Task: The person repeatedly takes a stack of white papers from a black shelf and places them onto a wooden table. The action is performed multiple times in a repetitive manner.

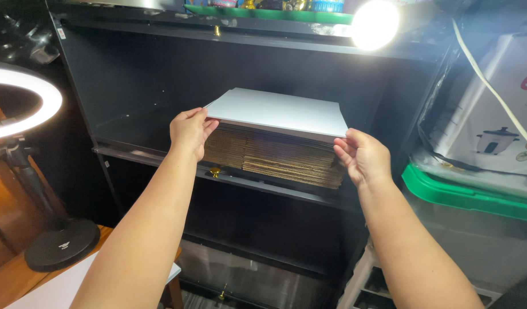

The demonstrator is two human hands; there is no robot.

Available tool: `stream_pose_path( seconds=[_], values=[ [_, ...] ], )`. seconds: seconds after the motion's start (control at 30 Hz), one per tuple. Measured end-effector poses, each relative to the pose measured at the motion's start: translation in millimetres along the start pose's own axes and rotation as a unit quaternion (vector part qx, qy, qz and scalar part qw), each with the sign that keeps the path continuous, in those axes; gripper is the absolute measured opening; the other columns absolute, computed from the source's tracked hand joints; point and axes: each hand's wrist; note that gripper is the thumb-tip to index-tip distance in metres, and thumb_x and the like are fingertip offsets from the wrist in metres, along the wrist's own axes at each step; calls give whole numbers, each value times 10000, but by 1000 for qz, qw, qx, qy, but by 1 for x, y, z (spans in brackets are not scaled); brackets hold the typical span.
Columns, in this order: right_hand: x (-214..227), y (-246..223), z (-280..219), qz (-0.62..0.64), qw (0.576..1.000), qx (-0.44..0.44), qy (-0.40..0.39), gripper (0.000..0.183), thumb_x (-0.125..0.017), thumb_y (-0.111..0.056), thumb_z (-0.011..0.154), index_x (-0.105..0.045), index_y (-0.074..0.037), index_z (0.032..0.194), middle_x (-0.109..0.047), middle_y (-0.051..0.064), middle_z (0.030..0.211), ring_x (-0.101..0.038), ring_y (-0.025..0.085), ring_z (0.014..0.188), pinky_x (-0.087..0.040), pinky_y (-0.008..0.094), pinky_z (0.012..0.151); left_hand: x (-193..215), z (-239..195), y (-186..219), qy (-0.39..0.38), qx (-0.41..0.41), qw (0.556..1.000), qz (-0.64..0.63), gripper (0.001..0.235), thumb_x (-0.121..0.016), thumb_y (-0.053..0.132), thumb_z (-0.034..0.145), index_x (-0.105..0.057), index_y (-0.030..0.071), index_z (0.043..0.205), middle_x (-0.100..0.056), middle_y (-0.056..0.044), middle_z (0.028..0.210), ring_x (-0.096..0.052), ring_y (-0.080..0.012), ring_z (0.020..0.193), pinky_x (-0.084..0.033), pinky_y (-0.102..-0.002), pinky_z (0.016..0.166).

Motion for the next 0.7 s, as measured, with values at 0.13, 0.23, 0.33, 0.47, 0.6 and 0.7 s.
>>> stream_pose_path(
  seconds=[0.13,0.23,0.33,0.47,0.6,0.7],
  values=[
    [3,-8,-7,24,1000,-13,0,261,-783,-70,862,-621,-20,1059,-693,148,884,-788,271,775,-703,398,737,1,-10,4,6,8,1000,-10,445,-637,128,1009,-506,-25,1406,-557,-291,1245,-709,-320,1137,-646,-401,980],
    [9,-9,-4,43,999,-4,2,257,-807,-51,856,-617,-16,1027,-705,177,900,-803,303,797,-708,421,750,3,-16,8,6,19,1000,-18,461,-642,118,996,-493,-14,1413,-552,-259,1221,-711,-288,1096,-655,-375,960],
    [12,-11,-13,49,998,-24,-8,287,-814,-27,832,-639,-12,1058,-712,147,924,-801,263,817,-707,369,762,6,-23,14,-2,36,999,-19,517,-601,113,994,-465,-9,1478,-550,-234,1229,-706,-267,1091,-649,-360,968],
    [15,-15,-24,57,998,-37,-18,364,-827,-34,808,-666,-3,1133,-713,128,925,-802,245,815,-715,346,764,14,-24,15,-41,50,997,-46,540,-623,145,973,-486,10,1478,-544,-167,1169,-674,-227,1084,-628,-348,998],
    [16,-23,-39,53,997,-48,-30,391,-818,-43,813,-671,-23,1175,-706,102,954,-799,218,855,-714,310,791,21,-44,28,-45,55,996,-55,557,-627,141,956,-497,16,1483,-552,-162,1169,-658,-223,1094,-614,-351,1023],
    [17,-25,-50,61,996,-56,-44,396,-803,-36,824,-667,-23,1196,-672,90,952,-790,204,896,-709,313,834,23,-62,39,-44,58,995,-69,552,-626,157,960,-507,20,1482,-564,-168,1176,-648,-229,1105,-601,-362,1048]
  ],
)
Point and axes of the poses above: each hand's wrist, its own z-axis towards the middle knuckle, its own x-axis out of the back of the hand, y = z × x
